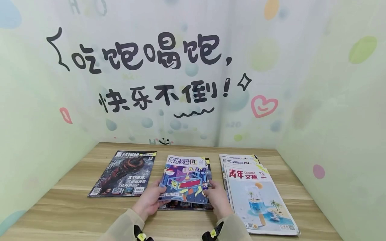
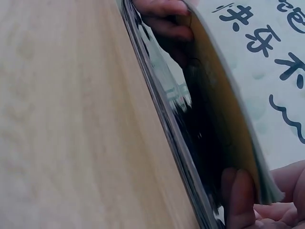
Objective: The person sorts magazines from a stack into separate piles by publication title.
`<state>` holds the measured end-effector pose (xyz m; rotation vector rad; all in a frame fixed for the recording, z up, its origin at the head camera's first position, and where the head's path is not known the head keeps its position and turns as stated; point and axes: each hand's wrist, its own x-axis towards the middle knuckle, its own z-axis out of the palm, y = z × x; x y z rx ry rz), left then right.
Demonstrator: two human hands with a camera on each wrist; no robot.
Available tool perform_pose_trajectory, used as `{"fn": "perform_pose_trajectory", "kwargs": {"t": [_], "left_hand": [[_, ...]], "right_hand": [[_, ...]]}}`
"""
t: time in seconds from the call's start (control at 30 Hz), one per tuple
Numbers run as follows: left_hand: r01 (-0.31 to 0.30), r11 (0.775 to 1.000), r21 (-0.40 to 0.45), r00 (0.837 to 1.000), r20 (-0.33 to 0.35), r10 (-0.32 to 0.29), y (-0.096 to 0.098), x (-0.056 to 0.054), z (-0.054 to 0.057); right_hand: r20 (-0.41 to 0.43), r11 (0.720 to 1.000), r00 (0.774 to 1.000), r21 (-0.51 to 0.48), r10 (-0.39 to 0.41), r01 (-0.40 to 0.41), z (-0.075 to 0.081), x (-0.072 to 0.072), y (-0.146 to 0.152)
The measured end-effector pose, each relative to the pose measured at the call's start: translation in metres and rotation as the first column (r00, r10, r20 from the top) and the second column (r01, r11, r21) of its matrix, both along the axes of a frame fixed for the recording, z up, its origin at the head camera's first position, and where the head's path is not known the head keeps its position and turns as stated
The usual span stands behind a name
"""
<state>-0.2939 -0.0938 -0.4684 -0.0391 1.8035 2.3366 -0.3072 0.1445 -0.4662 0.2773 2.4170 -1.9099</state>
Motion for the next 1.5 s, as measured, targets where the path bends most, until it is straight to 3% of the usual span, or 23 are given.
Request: {"fn": "perform_pose_trajectory", "kwargs": {"t": [0.23, 0.47, 0.57, 0.87, 1.07, 1.27, 1.5], "left_hand": [[-0.037, 0.985, -0.168, 0.997, -0.068, 0.026, -0.003, -0.004, 0.000], [-0.111, 0.916, -0.386, 0.990, -0.123, 0.068, -0.004, -0.007, 0.003], [-0.100, 0.904, -0.415, 0.990, -0.131, 0.050, -0.006, -0.008, 0.004], [-0.073, 0.912, -0.404, 0.990, -0.139, 0.018, -0.008, -0.007, 0.003], [-0.081, 0.932, -0.354, 0.993, -0.107, 0.046, 0.001, -0.001, 0.010], [-0.058, 0.963, -0.262, 0.996, -0.087, 0.037, 0.025, 0.011, 0.014], [-0.063, 0.983, -0.175, 0.992, -0.119, 0.043, 0.072, 0.030, 0.016]], "right_hand": [[-0.008, 0.999, 0.999, 0.004, 0.050, -0.050, 0.002, 0.001, 0.001], [0.015, 0.997, 0.997, 0.038, 0.072, -0.073, 0.004, 0.002, 0.000], [0.015, 0.996, 0.997, 0.048, 0.076, -0.077, 0.004, 0.002, -0.001], [-0.011, 0.995, 0.996, 0.051, 0.084, -0.083, 0.005, 0.000, 0.000], [-0.039, 0.996, 0.996, 0.027, 0.083, -0.082, 0.010, 0.000, 0.009], [-0.020, 0.995, 0.998, 0.082, 0.063, -0.061, 0.021, 0.013, 0.034], [0.021, 0.997, 0.998, 0.052, 0.053, -0.054, 0.027, 0.032, 0.084]]}}
